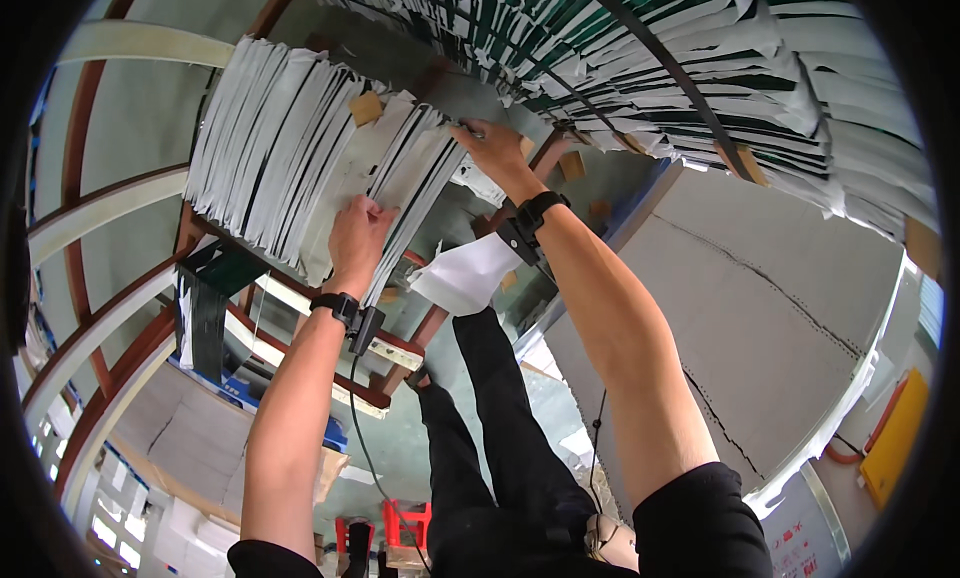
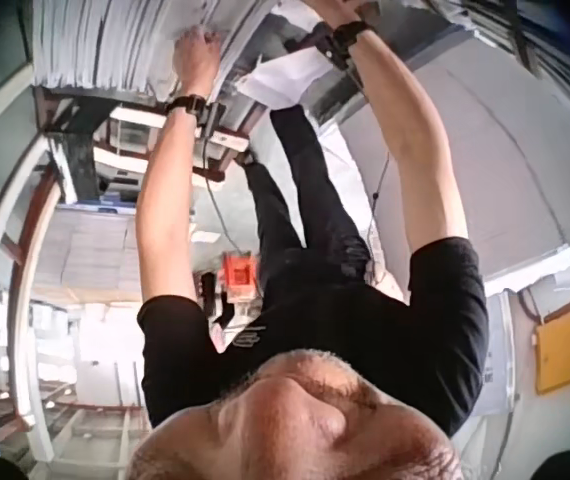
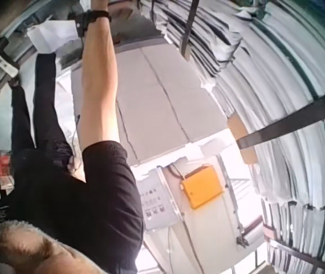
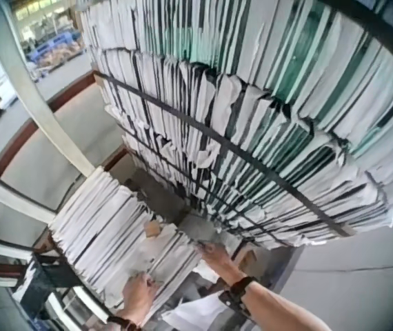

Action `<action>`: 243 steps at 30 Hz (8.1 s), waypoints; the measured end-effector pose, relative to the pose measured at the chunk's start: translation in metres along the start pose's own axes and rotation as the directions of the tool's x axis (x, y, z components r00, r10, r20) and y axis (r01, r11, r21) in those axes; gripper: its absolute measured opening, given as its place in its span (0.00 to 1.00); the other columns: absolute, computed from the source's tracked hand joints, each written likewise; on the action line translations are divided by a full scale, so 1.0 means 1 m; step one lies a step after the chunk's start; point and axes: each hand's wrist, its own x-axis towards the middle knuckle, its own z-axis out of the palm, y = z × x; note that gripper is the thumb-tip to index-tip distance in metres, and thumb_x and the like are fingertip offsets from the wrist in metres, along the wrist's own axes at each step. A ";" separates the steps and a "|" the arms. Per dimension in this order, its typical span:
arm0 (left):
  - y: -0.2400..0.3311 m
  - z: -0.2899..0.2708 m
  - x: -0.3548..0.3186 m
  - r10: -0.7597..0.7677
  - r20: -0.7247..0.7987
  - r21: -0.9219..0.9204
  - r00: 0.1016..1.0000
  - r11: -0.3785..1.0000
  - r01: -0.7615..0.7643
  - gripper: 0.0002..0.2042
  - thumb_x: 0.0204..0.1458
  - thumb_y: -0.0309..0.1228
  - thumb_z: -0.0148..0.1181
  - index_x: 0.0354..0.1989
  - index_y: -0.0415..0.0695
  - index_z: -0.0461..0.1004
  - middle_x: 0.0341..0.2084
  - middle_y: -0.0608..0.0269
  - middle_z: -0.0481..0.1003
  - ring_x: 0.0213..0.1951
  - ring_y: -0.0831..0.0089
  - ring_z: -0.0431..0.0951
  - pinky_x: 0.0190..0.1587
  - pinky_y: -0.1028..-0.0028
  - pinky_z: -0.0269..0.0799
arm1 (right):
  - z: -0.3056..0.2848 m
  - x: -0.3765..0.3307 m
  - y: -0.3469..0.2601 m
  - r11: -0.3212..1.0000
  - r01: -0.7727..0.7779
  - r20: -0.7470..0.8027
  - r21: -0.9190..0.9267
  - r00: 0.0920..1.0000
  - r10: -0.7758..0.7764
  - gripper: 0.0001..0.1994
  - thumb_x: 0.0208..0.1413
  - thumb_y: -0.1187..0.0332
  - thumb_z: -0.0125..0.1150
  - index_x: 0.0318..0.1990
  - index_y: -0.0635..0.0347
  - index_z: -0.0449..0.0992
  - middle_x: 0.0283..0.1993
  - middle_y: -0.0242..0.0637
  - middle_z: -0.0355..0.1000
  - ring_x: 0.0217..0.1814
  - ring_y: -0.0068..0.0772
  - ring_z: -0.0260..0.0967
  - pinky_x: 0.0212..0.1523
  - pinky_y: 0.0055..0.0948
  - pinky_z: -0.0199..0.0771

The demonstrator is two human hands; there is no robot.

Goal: The person repeatedly picks up white rectangular panels from a storage rack and places them onto a stack on a workbench. The person walks back and forth between the rack and the table, handling the panels one by one.

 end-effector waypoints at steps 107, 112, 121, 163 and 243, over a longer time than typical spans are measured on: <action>-0.077 -0.125 -0.659 -0.850 0.059 -0.996 0.524 -0.085 -0.026 0.34 0.59 0.49 0.65 0.62 0.34 0.62 0.37 0.68 0.68 0.38 0.80 0.66 0.41 0.77 0.67 | 0.104 -0.450 -0.137 0.924 0.079 0.629 -0.374 0.754 0.190 0.34 0.68 0.49 0.54 0.70 0.68 0.60 0.71 0.42 0.59 0.74 0.31 0.53 0.73 0.28 0.50; -0.074 -0.165 -0.812 -0.892 0.035 -0.986 0.450 -0.103 -0.129 0.35 0.61 0.53 0.61 0.63 0.34 0.61 0.42 0.62 0.70 0.48 0.77 0.70 0.51 0.76 0.67 | 0.174 -0.597 -0.198 0.983 -0.147 0.672 -0.114 0.717 0.185 0.30 0.66 0.53 0.60 0.66 0.65 0.63 0.61 0.37 0.68 0.62 0.29 0.66 0.62 0.26 0.65; -0.026 -0.202 -1.064 -0.982 0.148 -0.932 0.114 -0.177 -0.315 0.39 0.60 0.54 0.59 0.69 0.36 0.56 0.58 0.51 0.69 0.61 0.65 0.67 0.65 0.66 0.61 | 0.331 -0.780 -0.244 0.927 0.285 0.935 -0.242 0.325 0.144 0.30 0.63 0.62 0.62 0.67 0.69 0.62 0.63 0.42 0.67 0.63 0.34 0.66 0.66 0.32 0.62; -0.362 -0.144 -1.602 -0.631 0.591 -0.510 -0.503 0.191 -0.839 0.33 0.65 0.57 0.48 0.59 0.35 0.70 0.52 0.61 0.72 0.55 0.73 0.69 0.58 0.71 0.64 | 1.059 -1.588 -0.210 0.572 0.815 0.652 0.093 -0.483 0.584 0.27 0.59 0.57 0.69 0.57 0.69 0.71 0.50 0.38 0.75 0.50 0.27 0.72 0.55 0.29 0.74; -0.483 0.046 -3.114 -0.222 0.585 -0.686 -0.780 0.377 -0.622 0.33 0.57 0.61 0.55 0.27 0.35 0.74 0.23 0.50 0.77 0.17 0.67 0.76 0.19 0.69 0.75 | 1.317 -3.030 0.429 0.535 0.825 0.334 0.185 -0.564 0.755 0.22 0.61 0.45 0.62 0.52 0.51 0.78 0.43 0.29 0.79 0.34 0.23 0.78 0.28 0.27 0.80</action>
